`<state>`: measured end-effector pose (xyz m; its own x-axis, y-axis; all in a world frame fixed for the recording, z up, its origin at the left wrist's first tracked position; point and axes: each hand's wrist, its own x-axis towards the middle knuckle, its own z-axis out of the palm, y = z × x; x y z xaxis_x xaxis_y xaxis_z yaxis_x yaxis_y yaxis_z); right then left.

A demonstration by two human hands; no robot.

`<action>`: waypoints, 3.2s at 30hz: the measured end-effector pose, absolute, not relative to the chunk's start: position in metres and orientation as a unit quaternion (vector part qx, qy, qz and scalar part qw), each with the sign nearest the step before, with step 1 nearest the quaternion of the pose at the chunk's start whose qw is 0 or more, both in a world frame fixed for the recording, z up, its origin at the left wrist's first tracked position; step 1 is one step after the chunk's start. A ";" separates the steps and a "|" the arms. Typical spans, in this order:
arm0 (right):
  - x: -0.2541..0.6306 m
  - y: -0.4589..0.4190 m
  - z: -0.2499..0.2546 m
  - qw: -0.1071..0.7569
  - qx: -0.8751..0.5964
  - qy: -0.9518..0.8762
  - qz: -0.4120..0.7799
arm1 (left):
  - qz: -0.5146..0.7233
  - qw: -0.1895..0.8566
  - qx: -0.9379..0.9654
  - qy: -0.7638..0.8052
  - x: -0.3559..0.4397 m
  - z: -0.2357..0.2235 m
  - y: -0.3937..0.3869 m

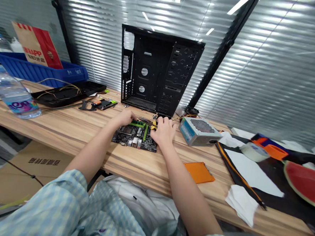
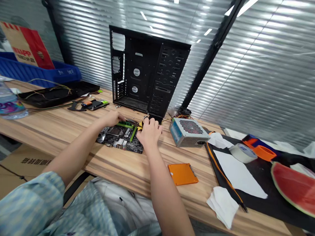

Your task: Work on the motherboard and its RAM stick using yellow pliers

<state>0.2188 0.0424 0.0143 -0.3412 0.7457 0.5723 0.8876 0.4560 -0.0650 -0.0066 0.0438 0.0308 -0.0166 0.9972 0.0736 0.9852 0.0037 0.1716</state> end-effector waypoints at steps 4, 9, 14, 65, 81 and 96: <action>0.218 0.042 0.014 0.257 -0.512 -0.809 -0.129 | 0.097 0.038 0.704 0.703 -0.009 0.032 0.043; 0.218 0.042 0.014 0.249 -0.516 -0.810 -0.128 | 0.129 0.056 0.697 0.703 -0.017 0.035 0.040; 0.218 0.042 0.014 0.249 -0.522 -0.806 -0.126 | 0.133 0.017 0.650 0.748 -0.035 0.042 0.035; 0.223 0.036 0.037 0.062 -0.621 -0.782 0.001 | 0.045 0.262 0.514 0.815 -0.067 0.035 0.029; 0.220 0.032 0.038 0.035 -0.632 -0.774 0.035 | 0.034 0.355 0.463 0.812 -0.062 0.041 0.022; 0.222 0.032 0.046 -0.011 -0.637 -0.764 0.098 | 0.012 0.480 0.448 0.754 -0.054 0.043 0.016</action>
<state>0.2224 0.0319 0.0464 -0.1870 0.9721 -0.1415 0.9764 0.1681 -0.1355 -0.0542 0.0162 0.0426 -0.1376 0.6866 -0.7139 0.6640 0.5987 0.4479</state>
